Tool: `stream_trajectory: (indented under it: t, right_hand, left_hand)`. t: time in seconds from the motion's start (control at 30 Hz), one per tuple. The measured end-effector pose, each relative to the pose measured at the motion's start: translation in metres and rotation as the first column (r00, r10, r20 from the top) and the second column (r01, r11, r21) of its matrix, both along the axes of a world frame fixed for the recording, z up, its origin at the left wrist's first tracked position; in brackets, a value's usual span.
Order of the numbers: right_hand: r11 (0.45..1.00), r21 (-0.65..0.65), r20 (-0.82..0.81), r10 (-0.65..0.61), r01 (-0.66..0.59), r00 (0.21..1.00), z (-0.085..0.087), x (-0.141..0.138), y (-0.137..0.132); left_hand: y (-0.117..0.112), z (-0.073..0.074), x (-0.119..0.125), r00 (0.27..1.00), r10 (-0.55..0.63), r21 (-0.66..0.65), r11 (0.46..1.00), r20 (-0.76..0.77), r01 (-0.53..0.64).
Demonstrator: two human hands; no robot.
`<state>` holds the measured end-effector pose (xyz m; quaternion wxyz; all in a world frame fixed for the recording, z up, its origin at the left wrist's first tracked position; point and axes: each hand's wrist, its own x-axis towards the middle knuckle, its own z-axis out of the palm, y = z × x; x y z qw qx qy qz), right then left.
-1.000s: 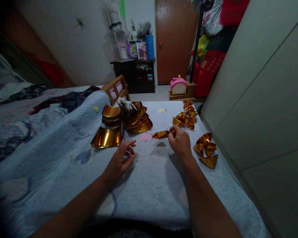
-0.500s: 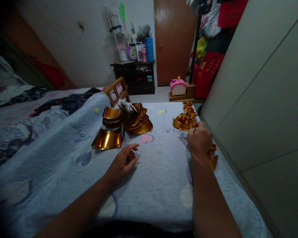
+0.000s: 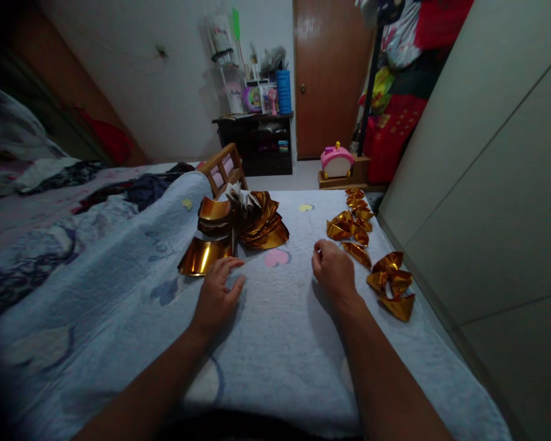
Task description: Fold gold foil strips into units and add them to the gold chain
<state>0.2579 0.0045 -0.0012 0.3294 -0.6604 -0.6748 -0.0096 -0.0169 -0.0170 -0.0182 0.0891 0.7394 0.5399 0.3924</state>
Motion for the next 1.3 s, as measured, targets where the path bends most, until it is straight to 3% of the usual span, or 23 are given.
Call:
stream_trajectory:
  t: [0.17, 0.37, 0.57, 0.93, 1.3]
  right_hand:
    - [0.973, -0.183, 0.022, 0.149, -0.143, 0.989, -0.008, -0.009, -0.001]
    - [0.946, -0.278, 0.031, 0.182, -0.166, 0.983, -0.010, -0.009, 0.000]
    - [0.935, -0.311, 0.024, 0.186, -0.170, 0.982, -0.009, -0.010, -0.001]
    - [0.926, -0.333, -0.003, 0.186, -0.177, 0.982, -0.007, -0.011, -0.001]
    - [0.922, -0.344, 0.013, 0.194, -0.178, 0.981, -0.011, -0.009, 0.001]
  left_hand:
    - [0.013, -0.012, -0.009, 0.976, 0.192, -0.033, 0.980, -0.100, -0.196]
    - [0.031, -0.022, -0.016, 0.937, 0.258, -0.087, 0.955, -0.236, -0.285]
    - [0.042, -0.027, -0.020, 0.943, 0.193, -0.123, 0.965, -0.272, -0.233]
    - [0.042, -0.024, -0.021, 0.923, 0.181, -0.094, 0.970, -0.340, -0.224]
    - [0.034, -0.007, -0.020, 0.942, 0.225, -0.110, 0.960, -0.249, -0.258]
